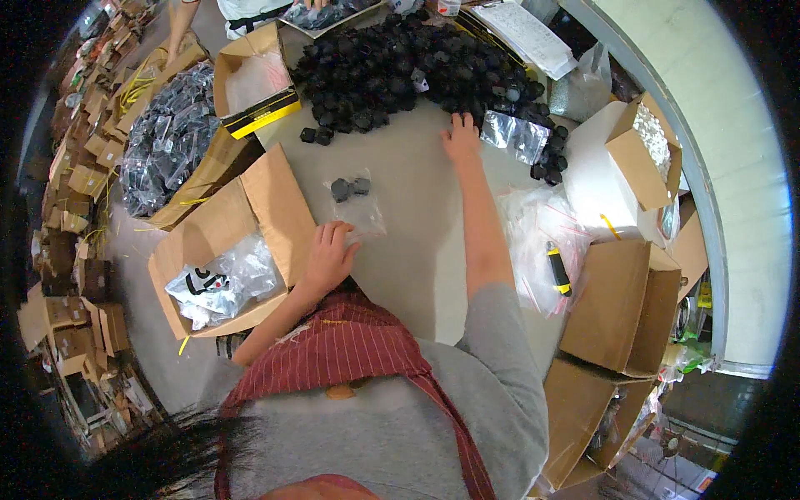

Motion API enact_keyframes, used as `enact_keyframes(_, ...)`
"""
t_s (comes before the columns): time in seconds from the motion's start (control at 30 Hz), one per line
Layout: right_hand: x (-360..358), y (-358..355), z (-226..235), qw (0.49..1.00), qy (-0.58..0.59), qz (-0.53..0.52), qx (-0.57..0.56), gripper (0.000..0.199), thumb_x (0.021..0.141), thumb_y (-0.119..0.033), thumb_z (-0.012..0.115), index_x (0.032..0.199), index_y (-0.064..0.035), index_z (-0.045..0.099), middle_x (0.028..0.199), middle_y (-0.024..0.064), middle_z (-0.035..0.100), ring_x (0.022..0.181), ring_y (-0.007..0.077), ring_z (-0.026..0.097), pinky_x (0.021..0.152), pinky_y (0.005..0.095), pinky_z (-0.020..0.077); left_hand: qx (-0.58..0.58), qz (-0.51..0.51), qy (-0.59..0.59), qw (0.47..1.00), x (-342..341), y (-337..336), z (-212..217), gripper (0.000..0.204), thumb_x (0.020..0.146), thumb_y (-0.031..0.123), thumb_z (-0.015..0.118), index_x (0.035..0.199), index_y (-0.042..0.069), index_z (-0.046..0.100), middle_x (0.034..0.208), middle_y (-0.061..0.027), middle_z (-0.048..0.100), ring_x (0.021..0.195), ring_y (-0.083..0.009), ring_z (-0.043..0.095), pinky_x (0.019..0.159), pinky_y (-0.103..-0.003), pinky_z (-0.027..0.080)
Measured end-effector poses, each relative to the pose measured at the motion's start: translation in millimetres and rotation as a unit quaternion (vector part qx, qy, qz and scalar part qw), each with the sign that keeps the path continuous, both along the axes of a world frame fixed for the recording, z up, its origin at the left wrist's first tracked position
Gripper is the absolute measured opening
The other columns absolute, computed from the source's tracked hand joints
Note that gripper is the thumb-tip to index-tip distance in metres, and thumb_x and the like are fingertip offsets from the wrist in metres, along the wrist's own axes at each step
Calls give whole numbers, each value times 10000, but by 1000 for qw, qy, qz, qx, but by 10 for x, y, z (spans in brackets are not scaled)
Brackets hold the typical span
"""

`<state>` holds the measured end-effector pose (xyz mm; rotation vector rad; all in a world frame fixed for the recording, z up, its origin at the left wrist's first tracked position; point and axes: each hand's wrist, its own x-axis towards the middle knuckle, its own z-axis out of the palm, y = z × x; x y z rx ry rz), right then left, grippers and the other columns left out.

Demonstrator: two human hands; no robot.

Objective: The person picks up black plastic components and places them into small plastic bags, then seals the bags.

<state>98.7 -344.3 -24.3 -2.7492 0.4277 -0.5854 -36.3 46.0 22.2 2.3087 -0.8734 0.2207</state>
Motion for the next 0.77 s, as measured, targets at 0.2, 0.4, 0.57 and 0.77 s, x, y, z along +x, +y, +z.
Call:
enact_keyframes(0.2, -653, 491, -107, 990, -117, 75, -15, 293, 830, -241, 722, 1014, -68, 574, 1170, 162, 516, 979, 364, 558, 790, 464, 484, 11, 23, 6, 1000, -23, 179, -19, 276, 822, 115, 689, 1054, 33, 564, 1042, -135, 578, 987, -339, 539, 853, -418, 464)
enact_keyframes(0.4, -1280, 922, 88, 978, -67, 49, 193, 246, 748, -88, 717, 957, -59, 592, 1078, 136, 525, 973, 323, 562, 819, 430, 474, 18, 45, 16, 999, 48, 124, -57, 212, 828, 141, 686, 969, 46, 560, 937, -123, 581, 904, -324, 556, 780, -405, 482)
enact_keyframes(0.57, -1399, 949, 179, 951, -56, -53, 299, 339, 678, -62, 697, 1002, -45, 600, 1081, 132, 538, 981, 341, 576, 809, 412, 490, 47, 52, 13, 998, 36, 94, -6, 184, 830, 157, 685, 910, 60, 549, 873, -111, 591, 864, -306, 576, 744, -402, 494)
enact_keyframes(0.77, -1434, 889, 66, 959, 153, 25, 235, 650, 772, -307, 755, 1325, -101, 485, 1307, 192, 529, 1064, 325, 586, 896, 457, 481, 56, 30, -15, 998, 39, 81, -15, 180, 814, 160, 699, 887, 82, 554, 822, -92, 609, 845, -285, 593, 707, -393, 506)
